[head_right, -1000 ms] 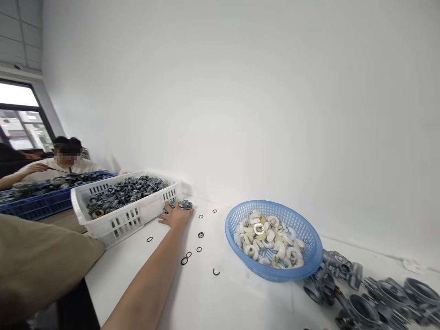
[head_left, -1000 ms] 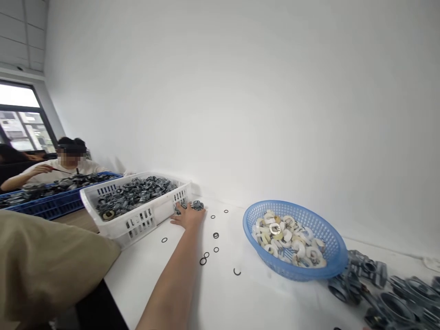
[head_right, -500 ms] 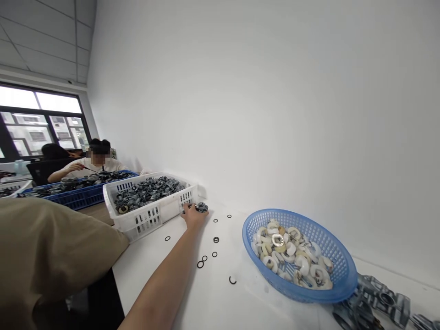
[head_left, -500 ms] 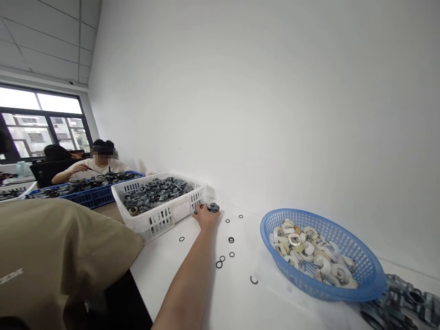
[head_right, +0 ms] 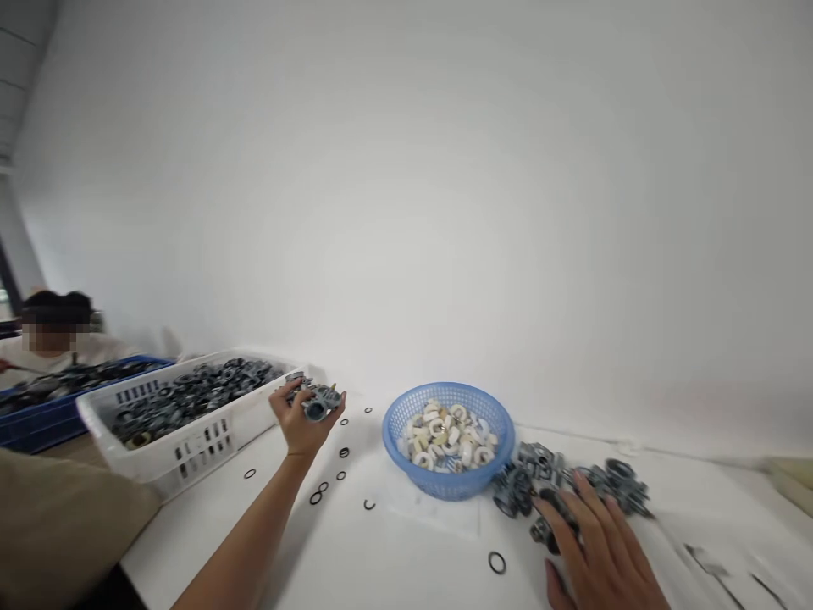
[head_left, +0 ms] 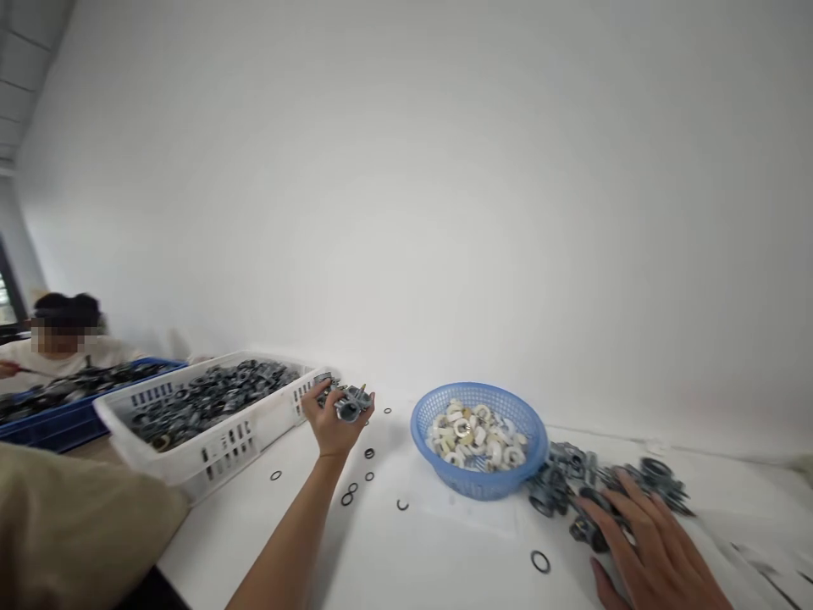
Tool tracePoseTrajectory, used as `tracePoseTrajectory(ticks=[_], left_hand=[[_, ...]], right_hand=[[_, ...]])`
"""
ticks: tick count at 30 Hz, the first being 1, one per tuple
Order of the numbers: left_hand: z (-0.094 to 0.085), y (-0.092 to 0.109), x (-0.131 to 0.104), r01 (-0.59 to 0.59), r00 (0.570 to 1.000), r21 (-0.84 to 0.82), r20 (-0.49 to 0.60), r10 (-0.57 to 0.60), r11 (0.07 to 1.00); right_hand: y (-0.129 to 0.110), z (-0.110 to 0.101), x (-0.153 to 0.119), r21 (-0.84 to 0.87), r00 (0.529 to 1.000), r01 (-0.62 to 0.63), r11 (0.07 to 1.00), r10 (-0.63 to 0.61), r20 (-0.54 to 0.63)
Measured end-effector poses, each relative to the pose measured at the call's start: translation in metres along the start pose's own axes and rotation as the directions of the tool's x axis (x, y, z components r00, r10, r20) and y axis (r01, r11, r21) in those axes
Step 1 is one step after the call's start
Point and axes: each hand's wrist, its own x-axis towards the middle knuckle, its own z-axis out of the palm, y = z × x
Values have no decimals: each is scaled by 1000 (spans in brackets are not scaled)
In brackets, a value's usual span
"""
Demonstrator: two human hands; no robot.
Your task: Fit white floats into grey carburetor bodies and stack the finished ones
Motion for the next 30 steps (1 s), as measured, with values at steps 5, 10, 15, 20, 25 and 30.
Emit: tracePoseTrajectory(ticks=[5, 10, 15, 20, 25, 30], left_hand=[[-42, 112, -9, -116, 989, -336, 43, 139, 935], [-76, 230, -38, 102, 810, -608, 510, 289, 787], [-68, 284, -75, 274, 571, -629, 715, 404, 727], [-53, 278, -100, 307, 469, -609, 766, 440, 732], [-61, 263, -101, 306, 483, -609, 762, 432, 732], [-63, 250, -92, 358, 420, -569, 806, 417, 740]], right_hand=[[-1, -7, 15, 0, 983, -173, 985, 173, 65], [9, -28, 37, 235, 931, -311, 921, 345, -122], [24, -47, 41, 278, 876, -67, 958, 190, -443], [6, -49, 33, 284, 803, 91, 955, 99, -588], [-15, -48, 33, 498, 875, 154, 853, 117, -470], [-14, -51, 38, 580, 956, 151, 800, 31, -291]])
